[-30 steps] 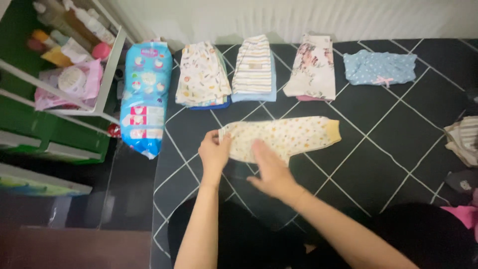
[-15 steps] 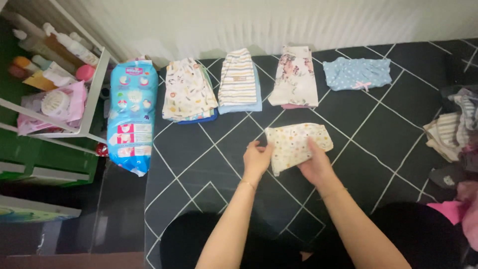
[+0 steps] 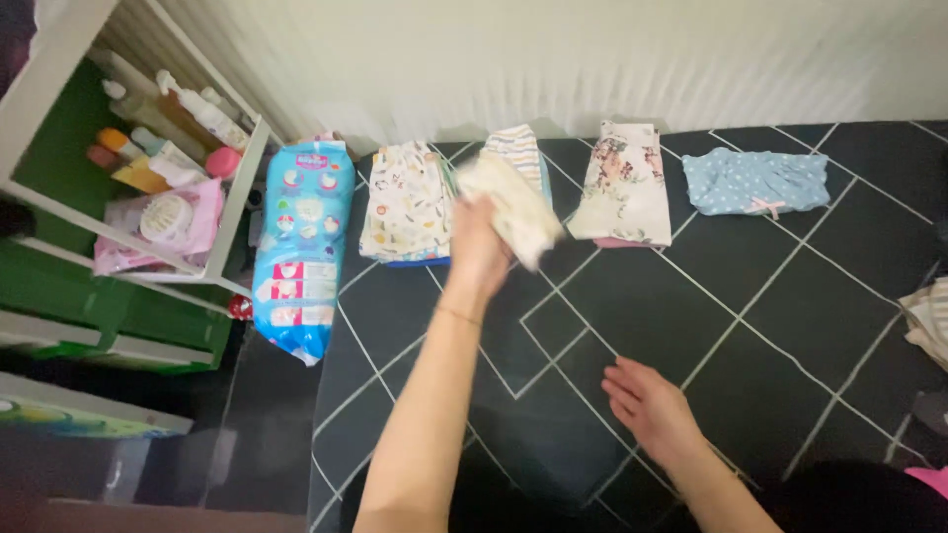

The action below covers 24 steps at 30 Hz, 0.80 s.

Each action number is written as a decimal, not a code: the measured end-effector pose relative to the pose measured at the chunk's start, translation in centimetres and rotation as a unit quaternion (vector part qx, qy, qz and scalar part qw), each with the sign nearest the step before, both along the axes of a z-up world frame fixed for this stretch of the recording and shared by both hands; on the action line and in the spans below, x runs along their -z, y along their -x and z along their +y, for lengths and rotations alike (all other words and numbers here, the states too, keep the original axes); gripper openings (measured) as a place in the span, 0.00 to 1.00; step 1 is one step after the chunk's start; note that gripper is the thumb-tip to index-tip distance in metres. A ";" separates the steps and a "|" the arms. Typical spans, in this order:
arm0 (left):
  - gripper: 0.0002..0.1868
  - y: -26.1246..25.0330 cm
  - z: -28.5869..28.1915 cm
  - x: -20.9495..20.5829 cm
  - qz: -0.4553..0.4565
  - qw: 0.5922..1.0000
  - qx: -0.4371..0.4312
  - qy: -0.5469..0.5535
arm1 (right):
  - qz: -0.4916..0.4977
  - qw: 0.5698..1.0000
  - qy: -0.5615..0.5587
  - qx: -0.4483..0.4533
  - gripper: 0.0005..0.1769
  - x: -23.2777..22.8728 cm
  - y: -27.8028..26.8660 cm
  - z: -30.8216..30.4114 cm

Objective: Folding various baby clothes and organizing them into neat piles on a surface.

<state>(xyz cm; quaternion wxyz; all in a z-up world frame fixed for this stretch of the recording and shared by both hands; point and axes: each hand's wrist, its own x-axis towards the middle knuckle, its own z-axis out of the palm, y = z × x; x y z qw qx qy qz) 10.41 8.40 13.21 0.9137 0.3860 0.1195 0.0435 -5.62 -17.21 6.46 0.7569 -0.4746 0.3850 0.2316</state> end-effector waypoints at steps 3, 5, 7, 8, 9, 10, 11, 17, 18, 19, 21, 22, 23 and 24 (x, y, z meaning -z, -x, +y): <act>0.18 -2.6 4.8 -1.0 -0.093 0.986 -0.136 0.006 | 0.002 0.997 0.051 -0.060 0.24 2.2 0.5 0.8; 0.20 -4.1 7.8 2.8 -0.127 0.974 -0.187 0.033 | -0.006 0.993 0.084 -0.085 0.24 3.3 0.2 0.7; 0.24 -5.0 10.8 9.3 -0.078 0.953 -0.292 0.018 | -0.022 0.990 0.087 -0.107 0.23 3.7 -0.1 0.5; 0.24 -3.5 10.3 9.0 -0.076 0.954 -0.289 0.017 | -0.019 0.991 0.086 -0.103 0.23 3.7 -0.2 0.4; 0.24 -2.4 9.8 8.5 -0.032 0.954 -0.298 0.020 | -0.008 0.992 0.071 -0.104 0.22 3.7 -0.4 0.5; 0.24 -1.2 9.4 8.1 0.013 0.952 -0.306 0.022 | 0.003 0.993 0.057 -0.105 0.22 3.7 -0.6 0.5; 0.24 -1.8 10.3 9.8 0.013 0.955 -0.296 0.022 | 0.003 0.994 0.057 -0.094 0.22 3.5 -1.1 0.7; 0.24 -0.3 10.2 12.1 -0.108 0.925 -0.365 0.016 | 0.035 0.994 0.063 -0.080 0.20 2.5 -0.9 0.9; 0.33 0.1 10.5 12.6 -0.128 0.882 -0.439 -0.112 | 0.028 0.994 0.050 -0.089 0.19 2.4 -0.7 1.1; 0.43 0.1 10.3 13.3 -0.151 0.818 -0.503 -0.232 | 0.017 0.994 0.041 -0.099 0.18 2.4 -0.9 0.8; 0.44 0.2 10.5 11.5 -0.018 0.746 -0.480 -0.461 | 0.018 0.996 0.041 -0.082 0.18 2.2 -0.6 0.6; 0.48 0.4 10.9 10.6 0.109 0.598 -0.432 -0.666 | 0.018 0.996 0.032 -0.087 0.18 2.0 -0.4 0.7; 0.48 -0.3 9.7 7.9 0.103 0.608 -0.424 -0.663 | 0.018 0.996 0.039 -0.074 0.18 1.5 -0.4 0.5; 0.46 -1.0 8.7 5.1 0.134 0.596 -0.321 -0.724 | 0.012 0.996 0.038 -0.081 0.17 1.0 -0.4 0.5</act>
